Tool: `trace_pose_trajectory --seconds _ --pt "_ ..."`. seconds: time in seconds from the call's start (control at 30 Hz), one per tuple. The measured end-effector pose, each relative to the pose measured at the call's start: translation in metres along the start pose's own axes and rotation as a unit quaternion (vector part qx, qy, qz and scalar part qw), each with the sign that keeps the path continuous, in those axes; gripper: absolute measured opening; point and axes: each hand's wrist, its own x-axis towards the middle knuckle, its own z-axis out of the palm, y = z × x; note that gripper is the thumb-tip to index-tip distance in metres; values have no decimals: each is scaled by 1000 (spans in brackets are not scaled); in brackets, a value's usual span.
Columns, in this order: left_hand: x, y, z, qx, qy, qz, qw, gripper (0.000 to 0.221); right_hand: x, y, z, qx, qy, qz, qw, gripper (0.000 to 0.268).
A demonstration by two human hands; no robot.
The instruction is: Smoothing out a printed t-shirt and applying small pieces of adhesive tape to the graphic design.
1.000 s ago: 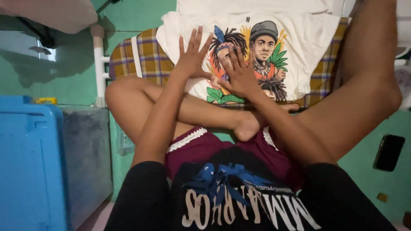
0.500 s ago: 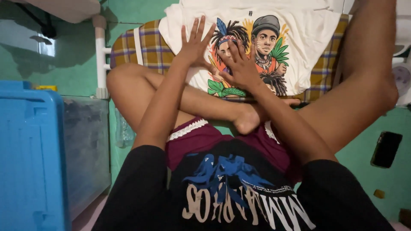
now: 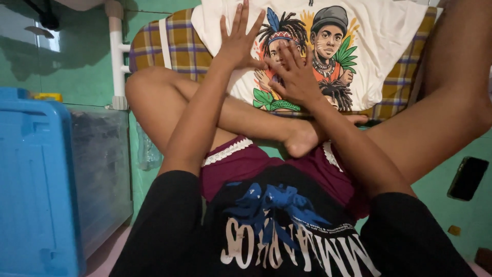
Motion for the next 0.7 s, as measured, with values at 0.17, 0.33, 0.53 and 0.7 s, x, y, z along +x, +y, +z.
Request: trace_pose_trajectory --seconds 0.17,0.33,0.53,0.7 --pt "2 0 1 12 2 -1 1000 142 6 -7 -11 -39 -37 -6 999 63" --pt "2 0 2 17 10 -3 1000 144 3 -4 -10 10 -2 6 1000 67" --pt "3 3 9 -9 49 -5 999 134 -4 3 -11 132 59 62 988 77" --pt "16 2 29 -19 133 -19 991 131 -3 2 -14 146 51 68 986 76"
